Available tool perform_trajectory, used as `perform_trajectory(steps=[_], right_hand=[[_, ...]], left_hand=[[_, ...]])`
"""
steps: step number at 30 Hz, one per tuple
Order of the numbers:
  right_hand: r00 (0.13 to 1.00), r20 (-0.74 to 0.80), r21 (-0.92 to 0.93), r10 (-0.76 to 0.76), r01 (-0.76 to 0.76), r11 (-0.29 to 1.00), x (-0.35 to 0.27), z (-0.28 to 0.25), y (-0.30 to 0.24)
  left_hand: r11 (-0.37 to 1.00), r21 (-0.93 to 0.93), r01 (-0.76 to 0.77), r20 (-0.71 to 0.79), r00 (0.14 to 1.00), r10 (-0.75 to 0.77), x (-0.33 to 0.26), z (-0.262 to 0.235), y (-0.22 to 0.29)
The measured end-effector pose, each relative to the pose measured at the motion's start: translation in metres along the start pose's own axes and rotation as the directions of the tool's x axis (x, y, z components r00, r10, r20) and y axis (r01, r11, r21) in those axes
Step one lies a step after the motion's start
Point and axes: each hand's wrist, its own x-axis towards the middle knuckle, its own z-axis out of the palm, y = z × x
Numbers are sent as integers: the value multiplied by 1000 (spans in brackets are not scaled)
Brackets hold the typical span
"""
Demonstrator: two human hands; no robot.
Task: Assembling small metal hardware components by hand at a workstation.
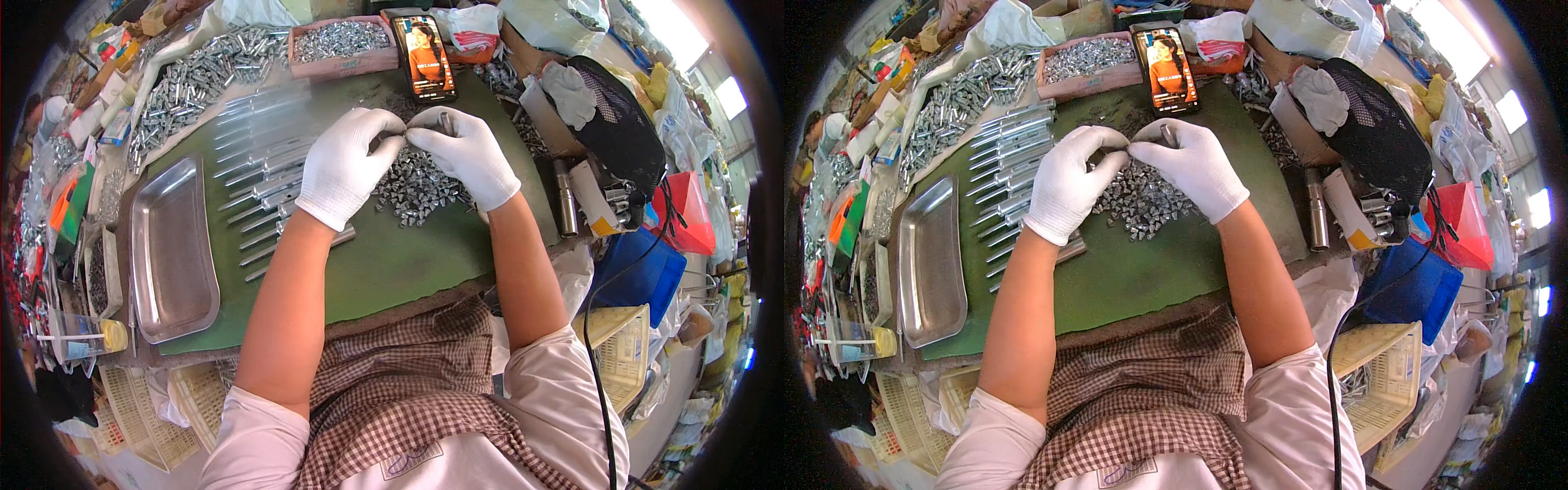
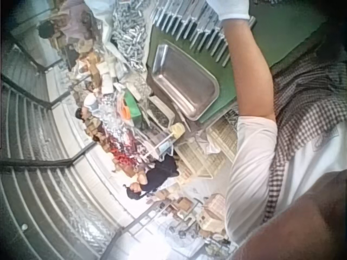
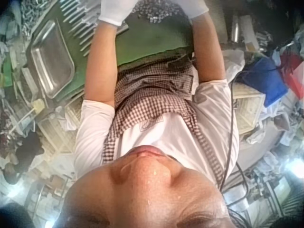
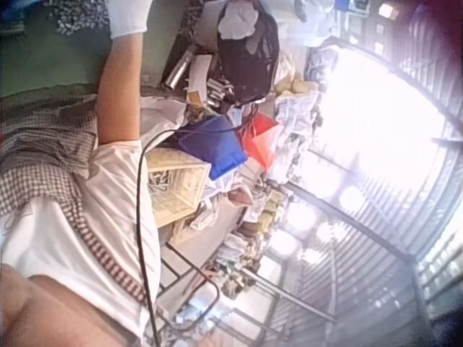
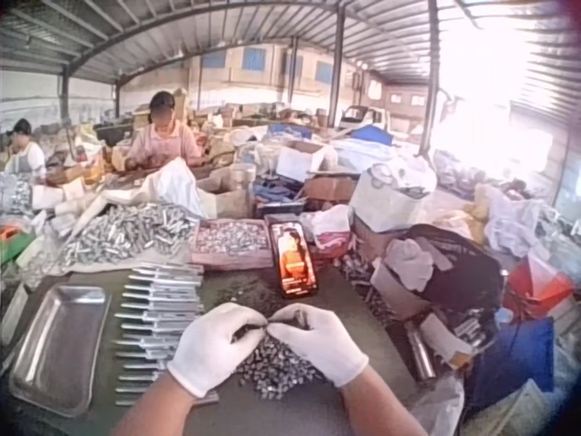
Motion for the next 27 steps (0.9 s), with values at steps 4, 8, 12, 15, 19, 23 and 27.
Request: perform_trajectory(steps=[4,8,12,15,19,23,27], right_hand=[[993,30,33,-115,114,993,-2,2,0],[993,75,-2,91,-91,996,-1,-2,2],[994,60,-79,-92,96,992,-1,1,5],[978,83,-174,-194,205,963,1,0,10],[943,114,-437,-314,331,836,3,-2,13],[936,47,-367,-349,341,865,8,-8,21],[942,62,-341,-330,331,880,7,-6,18]], left_hand=[[999,13,30,27,999,-30,-1,-3,2],[999,24,23,1,1000,-23,-3,-1,4],[1000,27,-12,-29,1000,13,-4,1,0],[1000,-17,7,31,999,-6,-2,-1,-3],[994,31,102,127,986,-105,-3,-8,-6],[940,327,-95,406,913,-49,-5,-11,-12],[946,312,-83,292,956,-13,-6,-12,-9]])
